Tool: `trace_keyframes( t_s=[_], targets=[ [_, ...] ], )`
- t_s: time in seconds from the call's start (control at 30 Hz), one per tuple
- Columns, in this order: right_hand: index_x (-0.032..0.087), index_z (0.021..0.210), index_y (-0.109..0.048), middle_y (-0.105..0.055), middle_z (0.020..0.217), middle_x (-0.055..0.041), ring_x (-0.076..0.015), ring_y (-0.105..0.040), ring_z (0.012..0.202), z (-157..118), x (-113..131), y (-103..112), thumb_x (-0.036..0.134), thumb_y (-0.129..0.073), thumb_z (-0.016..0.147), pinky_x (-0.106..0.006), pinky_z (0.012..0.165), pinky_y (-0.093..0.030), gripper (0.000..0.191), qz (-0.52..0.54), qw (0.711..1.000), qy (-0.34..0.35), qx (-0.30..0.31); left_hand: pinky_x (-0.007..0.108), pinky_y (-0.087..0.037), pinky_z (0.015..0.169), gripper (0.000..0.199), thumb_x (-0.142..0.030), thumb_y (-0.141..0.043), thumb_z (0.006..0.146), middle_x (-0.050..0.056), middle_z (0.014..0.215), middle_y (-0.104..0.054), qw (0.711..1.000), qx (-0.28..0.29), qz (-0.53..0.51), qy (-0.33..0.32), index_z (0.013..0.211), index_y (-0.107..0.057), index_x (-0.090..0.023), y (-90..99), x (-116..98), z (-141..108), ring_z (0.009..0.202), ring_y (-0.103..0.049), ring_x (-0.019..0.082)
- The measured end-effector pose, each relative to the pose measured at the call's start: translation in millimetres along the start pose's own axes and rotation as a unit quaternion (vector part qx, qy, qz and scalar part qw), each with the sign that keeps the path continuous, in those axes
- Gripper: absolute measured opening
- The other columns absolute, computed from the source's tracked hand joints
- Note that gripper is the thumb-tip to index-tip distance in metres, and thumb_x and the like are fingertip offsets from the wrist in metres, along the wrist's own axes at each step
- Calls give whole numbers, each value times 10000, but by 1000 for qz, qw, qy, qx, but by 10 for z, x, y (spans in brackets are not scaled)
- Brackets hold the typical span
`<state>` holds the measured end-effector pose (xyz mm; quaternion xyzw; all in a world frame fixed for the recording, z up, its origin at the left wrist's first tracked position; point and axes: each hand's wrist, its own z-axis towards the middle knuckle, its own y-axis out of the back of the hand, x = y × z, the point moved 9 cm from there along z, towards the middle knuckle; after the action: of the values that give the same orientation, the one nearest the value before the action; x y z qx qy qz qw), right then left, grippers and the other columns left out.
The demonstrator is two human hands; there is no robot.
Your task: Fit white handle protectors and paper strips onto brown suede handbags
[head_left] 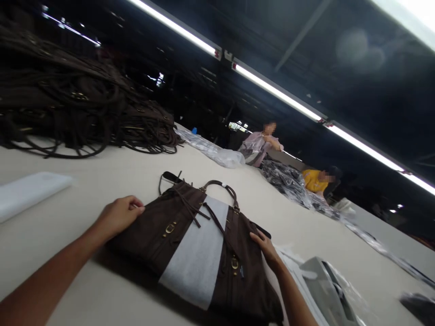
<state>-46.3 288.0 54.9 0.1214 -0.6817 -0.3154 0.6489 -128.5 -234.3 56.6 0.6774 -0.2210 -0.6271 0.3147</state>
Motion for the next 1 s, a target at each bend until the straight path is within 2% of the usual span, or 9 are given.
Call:
trace_keyframes(
  t_s=[0.1,0.23,0.33,0.43,0.53,0.63,0.73,0.83,1.0],
  targets=[
    [171,1095,-721,-708,1103,-106,-342,-628,1090,116,326,91,591,-651,734,-426,927,-497,559,-184,982,38,32,253,-419,695,131,-286,-528,823,14,806,-715,1000,-13,-5,-16,859,-627,-207,-17,-39,-55,803,-654,194],
    [150,1113,-711,-667,1154,-145,-322,-632,1074,204,1376,32,482,-577,858,-414,936,-467,439,-372,913,143,-83,274,-412,729,134,-275,-465,858,29,829,-715,999,-27,-9,-43,886,-584,-219,-40,-59,-136,823,-654,208],
    [205,1159,-684,-677,1169,-86,-236,-631,1068,153,2264,-808,375,-472,961,-346,956,-453,336,-341,896,285,8,288,-410,737,146,-280,-432,870,39,847,-717,998,-34,-14,-50,894,-565,-227,-34,-48,-172,833,-652,219],
    [213,1279,-605,-626,1289,-74,-206,-547,1210,74,2812,-1914,361,-434,1004,-322,1038,-392,356,-346,849,378,131,290,-413,739,145,-280,-429,866,39,845,-719,998,-37,-18,-50,898,-561,-230,-21,-46,-189,839,-655,222],
    [257,1297,-576,-582,1369,-25,-163,-468,1304,175,2938,-2806,384,-383,1034,-307,1092,-333,350,-390,812,379,212,282,-417,740,135,-272,-440,860,33,836,-721,998,-39,-17,-51,893,-565,-231,-12,-51,-196,845,-663,215],
    [197,1159,-658,-652,1258,-115,-260,-538,1242,492,2866,-3204,420,-335,1036,-461,1061,-363,411,-432,819,311,215,278,-420,731,122,-267,-449,862,28,829,-722,998,-39,-10,-52,880,-564,-231,-15,-48,-196,838,-667,209],
    [149,1162,-660,-665,1206,-190,-328,-579,1189,774,2793,-3218,390,-301,1036,-580,1029,-343,450,-459,833,246,187,277,-426,727,127,-267,-446,871,29,834,-724,998,-37,0,-51,883,-568,-235,-24,-34,-197,837,-668,204],
    [136,1161,-666,-665,1200,-197,-318,-600,1160,805,2814,-3040,391,-258,1039,-523,995,-398,496,-450,847,232,163,280,-433,734,154,-283,-435,878,31,855,-727,998,-36,15,-44,905,-581,-241,-39,-20,-196,855,-670,207],
    [188,1241,-636,-608,1331,-102,-243,-517,1270,305,2747,-2213,370,-416,998,-360,1056,-380,374,-390,870,273,131,342,-444,812,288,-358,-366,897,108,1004,-721,996,-26,67,-47,911,-611,-209,-85,4,-153,961,-657,275]
  ],
)
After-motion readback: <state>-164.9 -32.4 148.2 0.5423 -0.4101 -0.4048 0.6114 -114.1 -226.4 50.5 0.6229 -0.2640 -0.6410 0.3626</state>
